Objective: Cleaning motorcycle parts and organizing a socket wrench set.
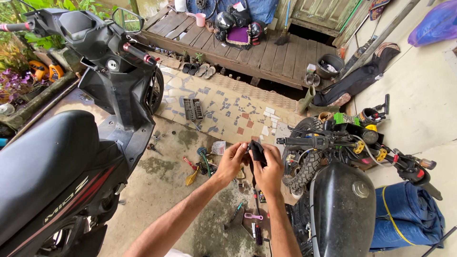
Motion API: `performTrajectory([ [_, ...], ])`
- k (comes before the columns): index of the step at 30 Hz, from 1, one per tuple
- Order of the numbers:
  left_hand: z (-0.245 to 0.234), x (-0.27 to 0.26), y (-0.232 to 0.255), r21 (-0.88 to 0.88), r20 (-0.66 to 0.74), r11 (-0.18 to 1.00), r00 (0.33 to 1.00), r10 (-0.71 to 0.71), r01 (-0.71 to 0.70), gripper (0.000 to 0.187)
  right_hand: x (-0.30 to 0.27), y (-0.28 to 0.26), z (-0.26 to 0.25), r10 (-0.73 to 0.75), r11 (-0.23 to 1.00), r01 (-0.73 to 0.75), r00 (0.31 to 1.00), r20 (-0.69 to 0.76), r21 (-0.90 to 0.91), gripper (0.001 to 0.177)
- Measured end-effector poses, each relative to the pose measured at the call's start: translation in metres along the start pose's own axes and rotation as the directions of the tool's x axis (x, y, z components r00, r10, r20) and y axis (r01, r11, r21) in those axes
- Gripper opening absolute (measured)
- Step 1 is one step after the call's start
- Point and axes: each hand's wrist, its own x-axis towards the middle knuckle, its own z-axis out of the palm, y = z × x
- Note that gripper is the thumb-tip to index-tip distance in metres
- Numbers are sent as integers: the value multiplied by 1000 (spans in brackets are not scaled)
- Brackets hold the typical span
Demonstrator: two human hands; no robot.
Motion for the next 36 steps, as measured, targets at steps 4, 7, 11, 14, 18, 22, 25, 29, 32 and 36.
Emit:
performTrajectory([
  [4, -5, -10, 4, 30, -43, 999, 998, -39, 40, 32, -4, 5, -2, -56, 998, 55, 990, 128, 12, 23],
  [7, -14, -9, 13, 183, -62, 979, 995, -81, 91, 31, -4, 16, -2, -183, 980, 198, 947, 266, -30, 22],
  [11, -28, 3, -23, 422, -85, 895, 989, -123, 147, 45, -14, 18, -7, -363, 919, 392, 886, 290, -46, 15],
  [14, -19, -1, -17, 545, -104, 826, 989, -104, 144, 54, -39, 33, 7, -254, 967, 245, 936, 244, 70, 14],
  [18, -18, 10, -25, 525, -52, 848, 998, -43, 64, 44, -50, 9, 10, 390, 849, -417, 909, 147, 324, 25],
  [22, 15, -5, -1, 14, -17, 982, 982, -188, 189, 31, -7, -38, -10, 745, 523, -693, 655, 130, 496, 22],
  [25, 13, -1, -13, 51, -39, 996, 996, -78, 79, 24, 3, -34, -21, 793, 409, -686, 593, 138, 602, 19],
  [29, 33, -9, 11, 84, -103, 996, 994, 27, -18, 28, 1, -35, -28, 641, 631, -591, 762, 91, 503, 28],
  [32, 40, -9, 13, 145, -113, 988, 991, 69, -52, 35, -7, -23, -22, 577, 750, -559, 814, 63, 354, 26],
  [36, 33, -3, 9, 248, -60, 945, 970, 236, -214, 36, -9, -15, -18, 518, 819, -491, 856, -13, 299, 21],
])
